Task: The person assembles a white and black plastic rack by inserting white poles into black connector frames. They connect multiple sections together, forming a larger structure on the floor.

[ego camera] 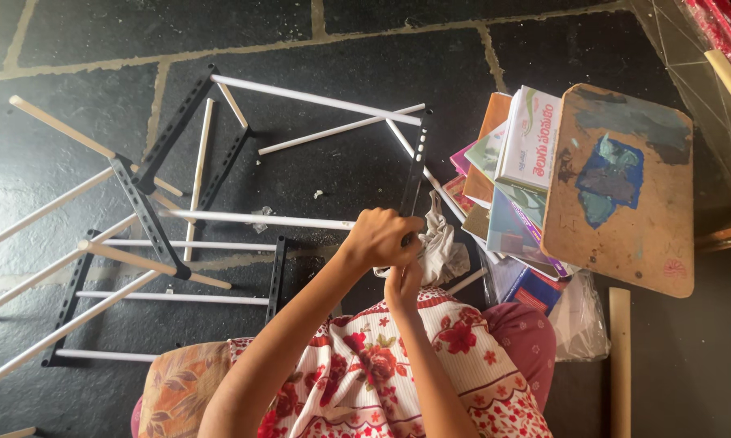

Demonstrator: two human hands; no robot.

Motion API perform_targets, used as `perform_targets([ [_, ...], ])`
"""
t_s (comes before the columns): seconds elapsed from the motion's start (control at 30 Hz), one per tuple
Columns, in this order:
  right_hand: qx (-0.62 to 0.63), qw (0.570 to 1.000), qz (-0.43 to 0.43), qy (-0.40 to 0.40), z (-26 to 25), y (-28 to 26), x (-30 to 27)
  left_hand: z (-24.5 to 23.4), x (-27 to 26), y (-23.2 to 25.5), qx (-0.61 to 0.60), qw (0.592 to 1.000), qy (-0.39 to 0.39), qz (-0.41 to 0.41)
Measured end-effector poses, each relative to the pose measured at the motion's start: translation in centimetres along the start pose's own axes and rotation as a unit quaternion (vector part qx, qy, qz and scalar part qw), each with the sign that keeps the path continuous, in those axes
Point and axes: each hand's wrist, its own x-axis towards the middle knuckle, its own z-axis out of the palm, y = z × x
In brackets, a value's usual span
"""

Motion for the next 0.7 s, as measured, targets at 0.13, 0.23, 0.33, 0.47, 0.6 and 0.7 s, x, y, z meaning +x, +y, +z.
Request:
perform_targets([
  [0.13, -0.032, 0.998, 0.025, 0.042, 0.7, 3.7, -0.7, 0.3, 0.5, 0.1, 0.000, 1.000, 0.012, 0.001],
  [0.23, 0.027, 0.999, 0.033, 0.028, 0.8, 2.6, -0.3, 0.5, 0.4, -0.1, 0.021, 1.000, 0.014, 0.016],
  [0.33, 0.069, 0.998, 0.000, 0.008, 0.5, 0.0, 0.0, 0.4, 0.3, -0.5, 0.032, 0.999, 0.019, 0.031],
  [0.47, 0.062, 0.998, -0.017, 0.001, 0.8, 1.2, -0.5, 0.6, 0.0, -1.0, 0.046, 0.998, 0.003, 0.042],
  [0.6, 0.073, 0.976, 0.202, 0.030, 0.8, 5.5, -2.0, 0.6, -0.3, -2.5, 0.028, 0.998, 0.001, 0.051],
  [0.7, 0.093, 0.981, 0.168, 0.025, 0.7, 4.8, -1.6, 0.8, -0.6, -2.9, 0.030, 0.997, 0.008, 0.071],
])
